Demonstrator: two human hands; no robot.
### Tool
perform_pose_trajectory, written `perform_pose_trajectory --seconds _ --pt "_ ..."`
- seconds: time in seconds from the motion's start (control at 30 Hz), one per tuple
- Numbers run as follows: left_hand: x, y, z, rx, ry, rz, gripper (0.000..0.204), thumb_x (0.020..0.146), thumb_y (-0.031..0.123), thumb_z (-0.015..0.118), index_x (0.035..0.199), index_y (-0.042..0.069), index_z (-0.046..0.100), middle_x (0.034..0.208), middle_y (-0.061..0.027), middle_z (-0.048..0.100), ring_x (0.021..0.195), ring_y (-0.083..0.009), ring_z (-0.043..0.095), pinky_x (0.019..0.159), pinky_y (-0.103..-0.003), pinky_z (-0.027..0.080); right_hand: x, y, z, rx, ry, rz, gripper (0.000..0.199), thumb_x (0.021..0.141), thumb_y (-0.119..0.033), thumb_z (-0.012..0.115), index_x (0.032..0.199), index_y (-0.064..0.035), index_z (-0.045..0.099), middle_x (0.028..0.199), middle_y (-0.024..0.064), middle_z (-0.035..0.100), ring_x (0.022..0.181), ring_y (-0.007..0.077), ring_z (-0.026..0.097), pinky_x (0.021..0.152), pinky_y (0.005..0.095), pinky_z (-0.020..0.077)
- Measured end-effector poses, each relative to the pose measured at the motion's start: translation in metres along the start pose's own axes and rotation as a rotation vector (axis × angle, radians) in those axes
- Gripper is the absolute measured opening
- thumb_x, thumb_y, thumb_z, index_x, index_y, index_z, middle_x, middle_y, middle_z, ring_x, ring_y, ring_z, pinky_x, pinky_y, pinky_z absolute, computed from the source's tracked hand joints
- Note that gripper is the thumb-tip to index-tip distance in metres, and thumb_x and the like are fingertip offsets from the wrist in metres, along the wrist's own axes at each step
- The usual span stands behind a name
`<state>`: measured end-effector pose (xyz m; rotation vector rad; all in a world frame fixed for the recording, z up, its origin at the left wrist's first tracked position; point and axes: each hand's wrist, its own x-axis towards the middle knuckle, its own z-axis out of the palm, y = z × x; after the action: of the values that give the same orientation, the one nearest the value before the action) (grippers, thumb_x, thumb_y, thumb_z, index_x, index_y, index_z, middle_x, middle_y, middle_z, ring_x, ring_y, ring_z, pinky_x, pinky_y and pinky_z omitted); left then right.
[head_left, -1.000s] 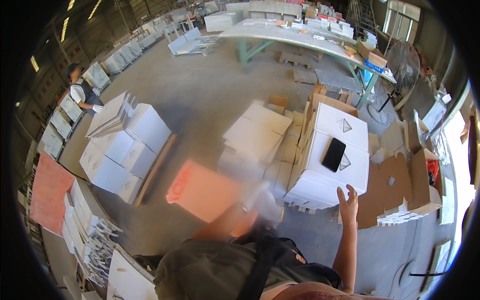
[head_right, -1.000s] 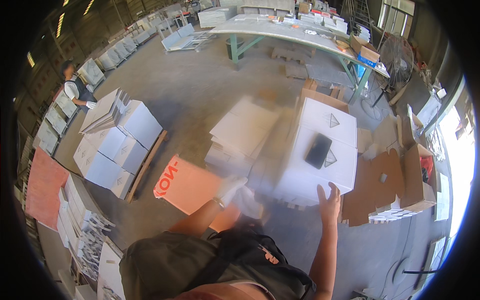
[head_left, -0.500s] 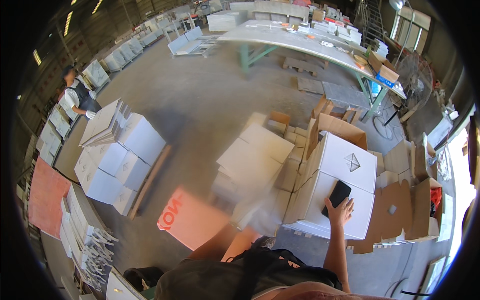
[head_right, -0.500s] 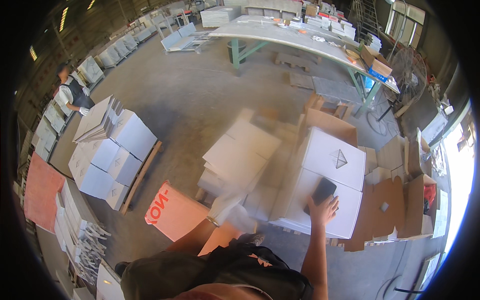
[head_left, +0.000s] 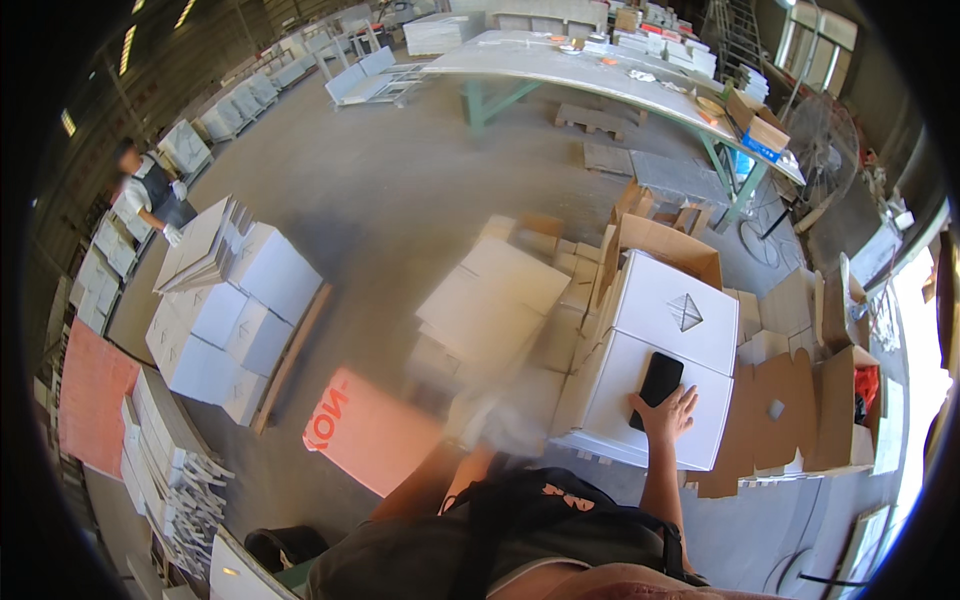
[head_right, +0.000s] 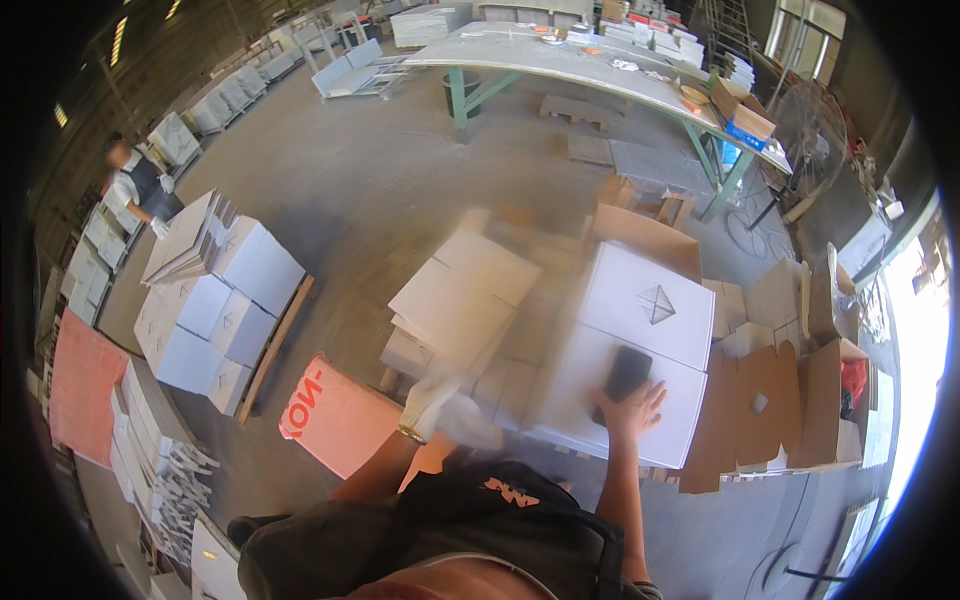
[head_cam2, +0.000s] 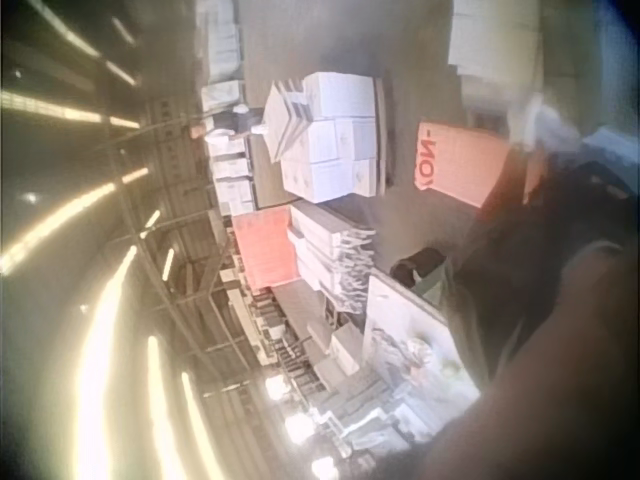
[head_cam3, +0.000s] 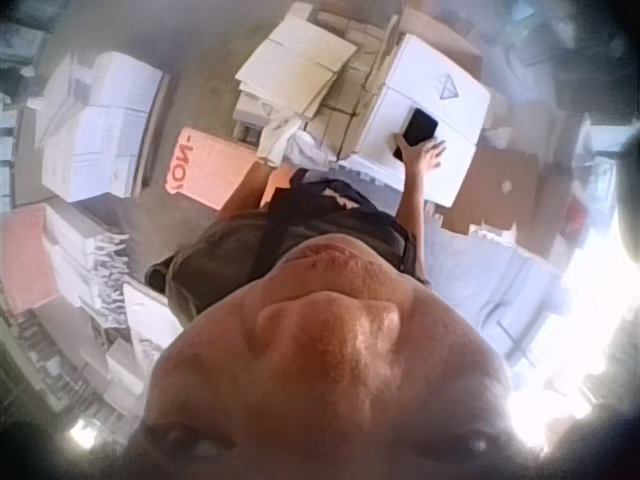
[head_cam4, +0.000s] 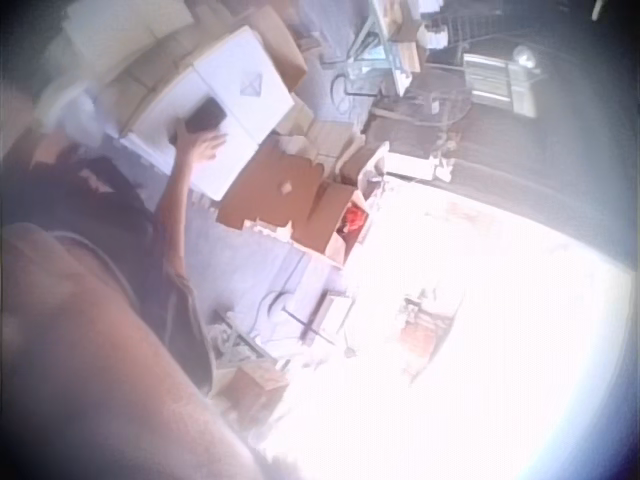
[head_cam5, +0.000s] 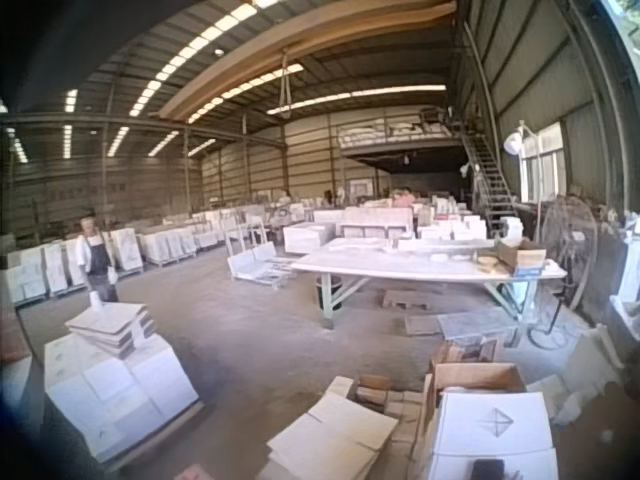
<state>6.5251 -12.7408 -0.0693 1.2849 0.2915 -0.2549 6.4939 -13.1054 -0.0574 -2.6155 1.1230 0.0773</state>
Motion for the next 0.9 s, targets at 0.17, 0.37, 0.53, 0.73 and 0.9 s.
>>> perform_pose_trajectory --seconds 0.17,0.37,0.53,0.73,0.9 --pt "-0.004 0.0 0.014 -0.028 -0.017 -0.05 0.03 0.094 0.015 0.074 0.119 0.0 0.069 0.099 -0.0055 0.072 0.082 -0.0124 0.068 0.068 -0.026 0.051 0.001 0.016 -0.006 0.04 0.008 -0.008 0.12 0.058 -0.061 0.087 0.151 -0.0039 0.038 0.166 0.0223 0.022 0.156 0.035 0.016 0.116 0.0596 0.028" --pt "-0.011 -0.004 0.022 0.044 0.032 -0.181 0.027 0.096 0.016 0.071 0.119 0.001 0.069 0.1 -0.005 0.072 0.084 -0.0152 0.069 0.071 -0.027 0.052 0.009 0.021 0.0 0.105 0.037 -0.012 0.112 0.055 -0.053 0.09 0.147 -0.0095 0.044 0.166 0.023 0.023 0.155 0.0362 0.018 0.112 0.0613 0.0316" --pt "-0.011 -0.009 0.021 0.179 -0.012 0.064 0.023 0.096 0.015 0.071 0.114 0.001 0.07 0.093 -0.004 0.071 0.084 -0.0142 0.067 0.07 -0.025 0.051 0.012 0.019 0.0 0.119 0.028 0.026 0.108 0.056 -0.048 0.09 0.147 -0.0117 0.045 0.166 0.0233 0.024 0.155 0.0366 0.018 0.112 0.0624 0.03" --pt "-0.001 -0.016 0.014 0.318 0.091 0.172 0.019 0.094 0.016 0.073 0.108 0.002 0.07 0.072 -0.0009 0.063 0.06 -0.011 0.057 0.056 -0.023 0.044 0.015 0.016 -0.003 0.139 -0.005 0.012 0.107 0.058 -0.05 0.09 0.148 -0.0123 0.046 0.164 0.0234 0.025 0.152 0.0362 0.023 0.113 0.065 0.0251" --pt "0.002 -0.014 0.021 0.203 0.019 0.093 0.019 0.094 0.022 0.075 0.103 0.006 0.069 0.074 0.0066 0.053 0.06 -0.0002 0.043 0.052 -0.018 0.031 0.018 0.02 0.005 0.146 -0.022 0.0 0.113 0.056 -0.056 0.089 0.152 -0.0199 0.043 0.166 0.0218 0.021 0.156 0.0352 0.013 0.115 0.0645 0.0196"
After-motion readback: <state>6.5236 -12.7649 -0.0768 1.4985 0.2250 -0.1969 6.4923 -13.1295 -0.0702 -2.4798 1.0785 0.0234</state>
